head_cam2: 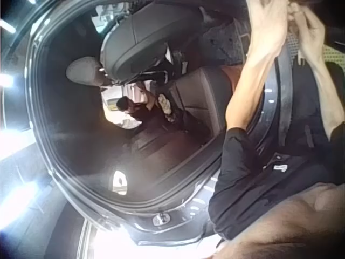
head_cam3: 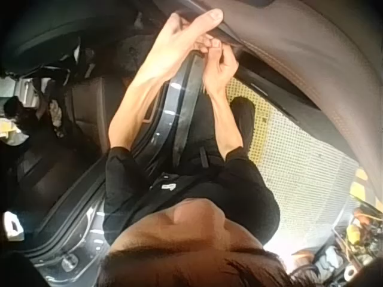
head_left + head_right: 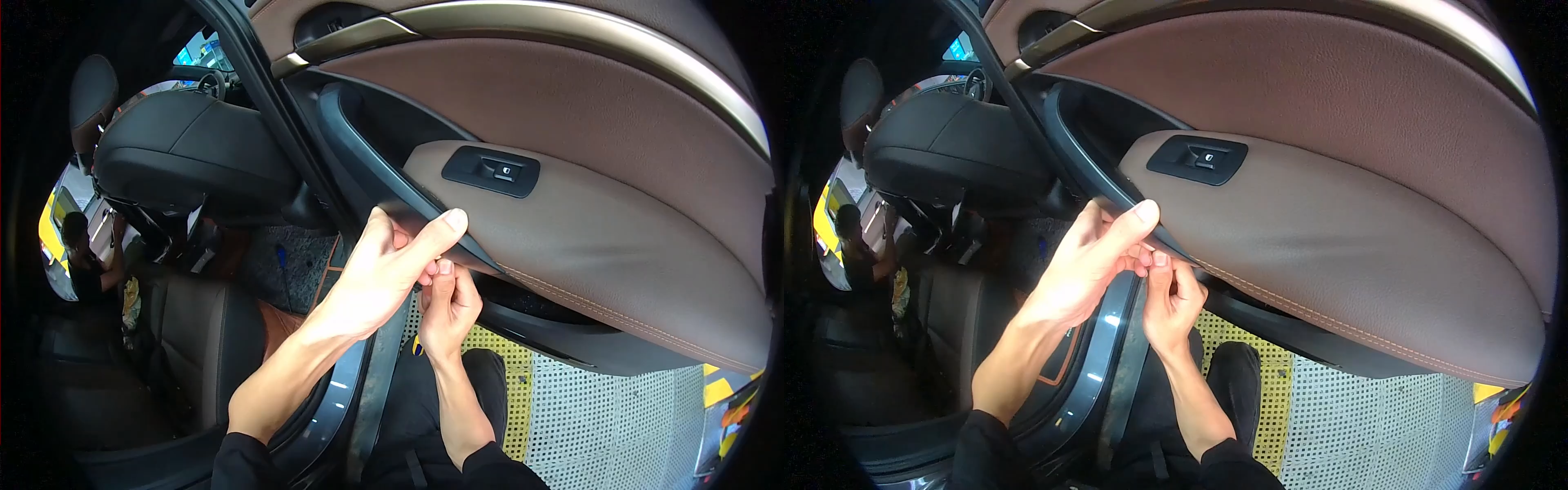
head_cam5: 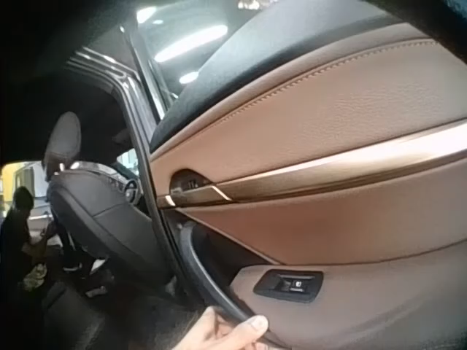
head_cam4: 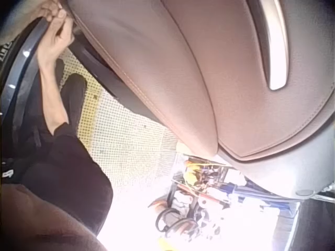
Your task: Repairing the interior trim and window seal of a rear car door using a screwdriver.
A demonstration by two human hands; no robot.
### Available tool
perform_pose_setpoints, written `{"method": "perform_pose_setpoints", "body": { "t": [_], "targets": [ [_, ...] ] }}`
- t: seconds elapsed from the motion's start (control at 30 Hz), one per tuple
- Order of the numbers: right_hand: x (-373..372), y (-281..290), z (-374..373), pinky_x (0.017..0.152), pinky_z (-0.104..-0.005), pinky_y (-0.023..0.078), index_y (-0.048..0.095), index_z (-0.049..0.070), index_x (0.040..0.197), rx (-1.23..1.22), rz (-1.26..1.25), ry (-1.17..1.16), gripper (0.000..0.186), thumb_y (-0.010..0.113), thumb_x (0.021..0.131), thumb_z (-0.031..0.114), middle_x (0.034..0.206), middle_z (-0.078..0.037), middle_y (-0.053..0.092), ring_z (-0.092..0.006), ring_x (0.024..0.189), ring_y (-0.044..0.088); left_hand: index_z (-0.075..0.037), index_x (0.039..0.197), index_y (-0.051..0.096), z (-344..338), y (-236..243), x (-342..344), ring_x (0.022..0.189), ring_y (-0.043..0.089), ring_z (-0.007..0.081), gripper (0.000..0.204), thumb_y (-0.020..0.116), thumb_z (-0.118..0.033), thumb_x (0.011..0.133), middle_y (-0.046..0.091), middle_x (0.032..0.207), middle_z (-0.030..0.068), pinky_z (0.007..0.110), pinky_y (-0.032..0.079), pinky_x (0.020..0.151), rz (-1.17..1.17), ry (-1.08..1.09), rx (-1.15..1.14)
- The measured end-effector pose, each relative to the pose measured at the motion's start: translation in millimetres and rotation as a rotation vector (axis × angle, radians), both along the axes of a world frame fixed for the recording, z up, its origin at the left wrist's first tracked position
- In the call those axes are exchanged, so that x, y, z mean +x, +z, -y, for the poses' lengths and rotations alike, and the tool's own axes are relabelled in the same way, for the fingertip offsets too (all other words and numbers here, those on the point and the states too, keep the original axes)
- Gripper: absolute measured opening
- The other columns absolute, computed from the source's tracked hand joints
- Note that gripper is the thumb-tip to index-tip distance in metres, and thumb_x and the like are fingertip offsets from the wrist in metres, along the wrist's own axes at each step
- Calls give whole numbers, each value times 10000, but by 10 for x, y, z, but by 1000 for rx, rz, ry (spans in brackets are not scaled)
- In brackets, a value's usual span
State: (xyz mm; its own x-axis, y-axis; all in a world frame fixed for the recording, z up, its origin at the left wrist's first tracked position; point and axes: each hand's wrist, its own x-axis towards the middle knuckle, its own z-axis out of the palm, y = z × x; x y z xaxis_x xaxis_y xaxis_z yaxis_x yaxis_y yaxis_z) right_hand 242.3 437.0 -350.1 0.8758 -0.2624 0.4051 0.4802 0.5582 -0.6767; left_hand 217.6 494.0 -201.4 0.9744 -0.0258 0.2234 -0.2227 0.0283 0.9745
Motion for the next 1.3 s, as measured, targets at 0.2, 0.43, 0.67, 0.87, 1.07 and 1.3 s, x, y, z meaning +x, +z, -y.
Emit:
{"method": "perform_pose_setpoints", "body": {
  "t": [0.2, 0.43, 0.67, 0.87, 1.07, 1.3],
  "targets": [
    [-28, 42, -17, 567, -212, 355, 686, -20, 986, -43, -26, -39, 246, 580, 1076, 183, 717, 38, 589, -19, 648, 447, -60, 812, 643, -6, 0, 8, 590, 527, 9, 330, 735, -330, 977, 578, 667, -33, 181, 439, 551, 5, -9, 2],
    [-54, 84, -31, 587, -210, 369, 684, -16, 1011, -50, -49, -49, 250, 567, 1083, 194, 745, 34, 604, -22, 670, 462, -61, 795, 638, -6, -6, 12, 587, 524, 5, 322, 733, -309, 978, 575, 665, -37, 177, 432, 545, 10, -9, -22],
    [-70, 67, -36, 602, -212, 396, 693, -15, 1014, -51, -50, -62, 235, 578, 1077, 180, 763, 20, 636, -28, 683, 495, -59, 821, 643, 9, -17, 1, 596, 530, 14, 308, 736, -308, 976, 585, 676, -31, 186, 438, 561, 16, 5, -26],
    [57, 50, -2, 524, -201, 337, 659, 9, 945, -59, 64, -77, 246, 568, 1082, 192, 713, 37, 583, -16, 595, 446, -66, 860, 639, 47, -37, 0, 628, 555, 26, 298, 741, -323, 974, 602, 706, -19, 193, 455, 587, 3, 61, -40],
    [101, -139, 89, 546, -213, 396, 691, 5, 985, -183, 12, -106, 241, 584, 1071, 203, 784, 25, 627, -33, 638, 510, -6, 802, 673, -27, -54, 1, 599, 632, 58, 389, 720, -344, 987, 676, 699, 20, 212, 488, 530, 30, 6, 56],
    [253, -246, 187, 880, -350, 522, 651, -53, 1185, -163, 21, -60, 364, 527, 1075, 272, 1101, -135, 703, -196, 962, 656, 260, 1246, 394, -72, -1, -153, 937, 704, 240, 995, 759, -586, 872, 683, 1041, 275, 316, 562, 743, -14, 193, 268]
  ]
}}
